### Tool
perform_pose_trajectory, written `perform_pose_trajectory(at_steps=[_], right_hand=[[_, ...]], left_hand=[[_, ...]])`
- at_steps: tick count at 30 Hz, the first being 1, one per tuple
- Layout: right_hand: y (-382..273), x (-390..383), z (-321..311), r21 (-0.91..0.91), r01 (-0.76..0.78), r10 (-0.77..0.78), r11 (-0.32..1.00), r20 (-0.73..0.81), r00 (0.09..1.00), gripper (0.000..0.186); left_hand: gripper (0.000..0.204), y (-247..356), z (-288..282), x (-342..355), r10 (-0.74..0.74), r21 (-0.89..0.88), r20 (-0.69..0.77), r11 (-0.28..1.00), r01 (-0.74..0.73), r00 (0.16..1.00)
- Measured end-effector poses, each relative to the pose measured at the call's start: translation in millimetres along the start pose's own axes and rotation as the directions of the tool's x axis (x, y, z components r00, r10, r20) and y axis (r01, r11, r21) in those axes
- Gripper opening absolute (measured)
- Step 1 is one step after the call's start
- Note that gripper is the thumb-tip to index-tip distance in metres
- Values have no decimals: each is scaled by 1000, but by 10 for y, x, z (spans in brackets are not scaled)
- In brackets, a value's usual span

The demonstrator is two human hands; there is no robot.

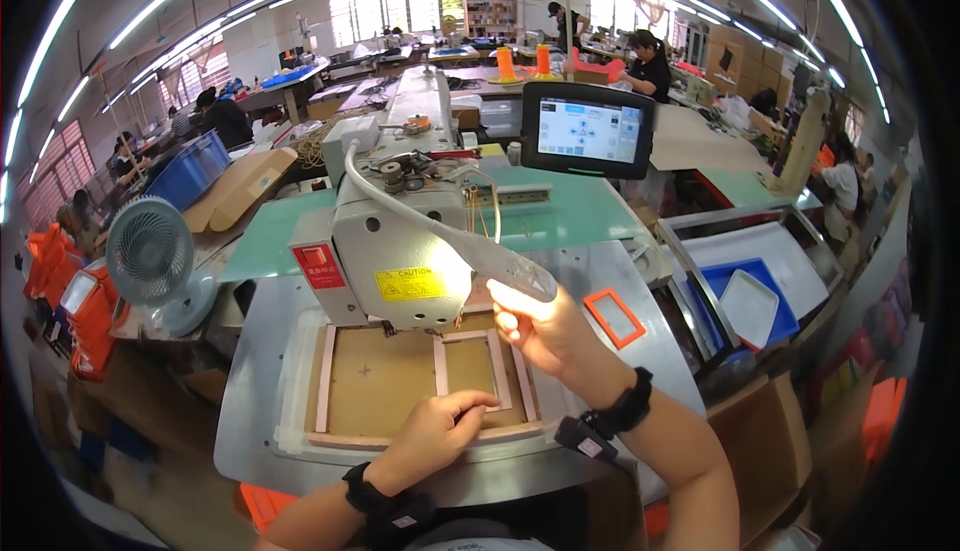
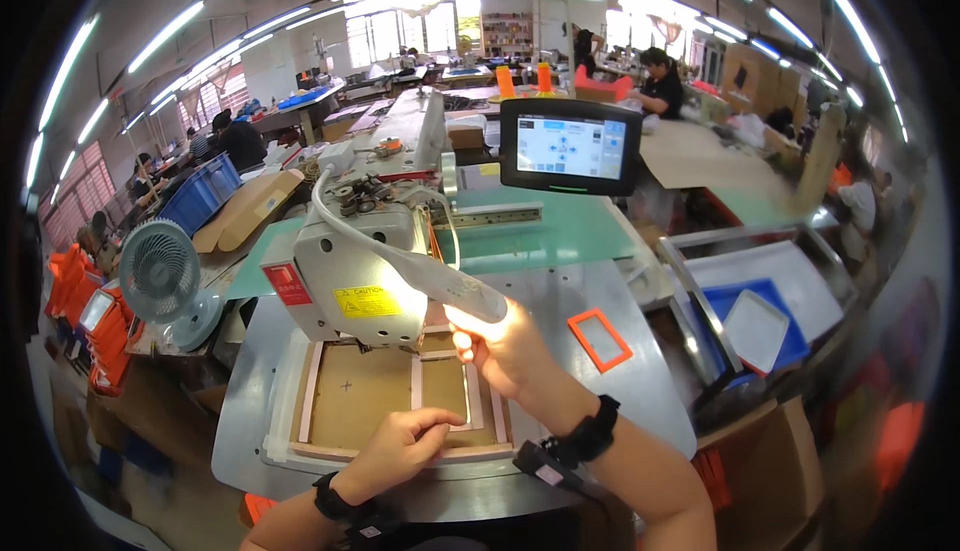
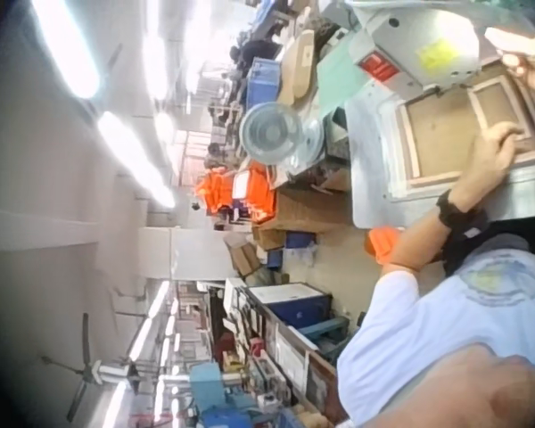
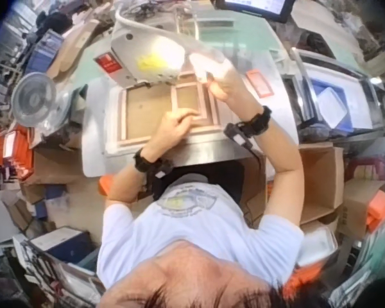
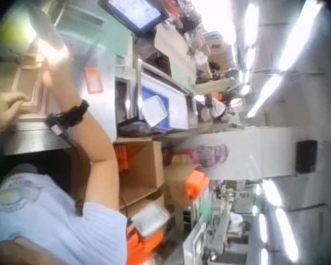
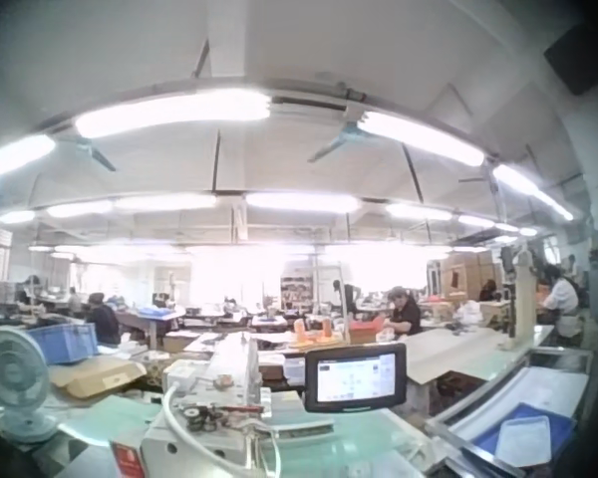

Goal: Using an automated industrial sewing machine to sew patches and windows onto a leather first-aid kit bag.

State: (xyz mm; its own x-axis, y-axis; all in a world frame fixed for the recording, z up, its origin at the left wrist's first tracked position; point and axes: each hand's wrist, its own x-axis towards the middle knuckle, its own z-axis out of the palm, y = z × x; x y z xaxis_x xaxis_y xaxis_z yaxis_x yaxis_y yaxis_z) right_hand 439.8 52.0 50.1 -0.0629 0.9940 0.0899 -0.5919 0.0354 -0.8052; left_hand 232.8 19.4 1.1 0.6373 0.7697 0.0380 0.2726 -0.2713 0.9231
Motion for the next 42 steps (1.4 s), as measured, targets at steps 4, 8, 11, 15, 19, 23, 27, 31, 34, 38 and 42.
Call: perform_pose_trajectory(at_steps=[4, 8, 11, 15, 19, 23, 27, 31, 34, 38, 42], right_hand=[[198, 289, -148, 165, 7, 8, 986, -89, 996, 13], [354, 503, -279, 297, -63, 77, 953, -37, 996, 16], [400, 563, -306, 347, -61, 45, 936, 55, 997, 16], [422, 561, -289, 401, -118, 77, 909, 115, 990, 15], [364, 499, -171, 327, -80, 62, 941, 67, 996, 12], [358, 449, -221, 275, 1, -44, 961, 151, 988, 9], [262, 376, -186, 302, 13, -62, 953, 153, 986, 8], [276, 378, -187, 225, 20, -39, 974, 80, 996, 7], [311, 414, -136, 246, -2, 4, 969, -8, 1000, 7], [339, 445, 3, 270, -25, 49, 962, -82, 995, 14], [281, 353, -99, 126, 84, -90, 988, 40, 995, 18]], left_hand=[[24, -51, 20, -2, -39, -154, -52, 988, 31, 998], [25, -87, 32, 11, -17, -222, -63, 975, 3, 998], [25, -54, 2, -9, -30, -217, -76, 976, 13, 997], [24, -14, -17, -25, -31, -203, -80, 979, 14, 996], [23, -27, -41, -29, -34, -169, -82, 985, 20, 996], [22, -29, -37, -33, -33, -199, -81, 980, 16, 996], [22, -16, -44, -35, -36, -200, -86, 980, 18, 996], [22, -32, -37, -19, -36, -176, -74, 984, 23, 997], [23, -38, -15, -4, -23, -176, -67, 984, 11, 997], [23, -47, -30, -8, -38, -178, -69, 984, 25, 997], [23, -53, -43, -21, -32, -152, -64, 988, 22, 997]])
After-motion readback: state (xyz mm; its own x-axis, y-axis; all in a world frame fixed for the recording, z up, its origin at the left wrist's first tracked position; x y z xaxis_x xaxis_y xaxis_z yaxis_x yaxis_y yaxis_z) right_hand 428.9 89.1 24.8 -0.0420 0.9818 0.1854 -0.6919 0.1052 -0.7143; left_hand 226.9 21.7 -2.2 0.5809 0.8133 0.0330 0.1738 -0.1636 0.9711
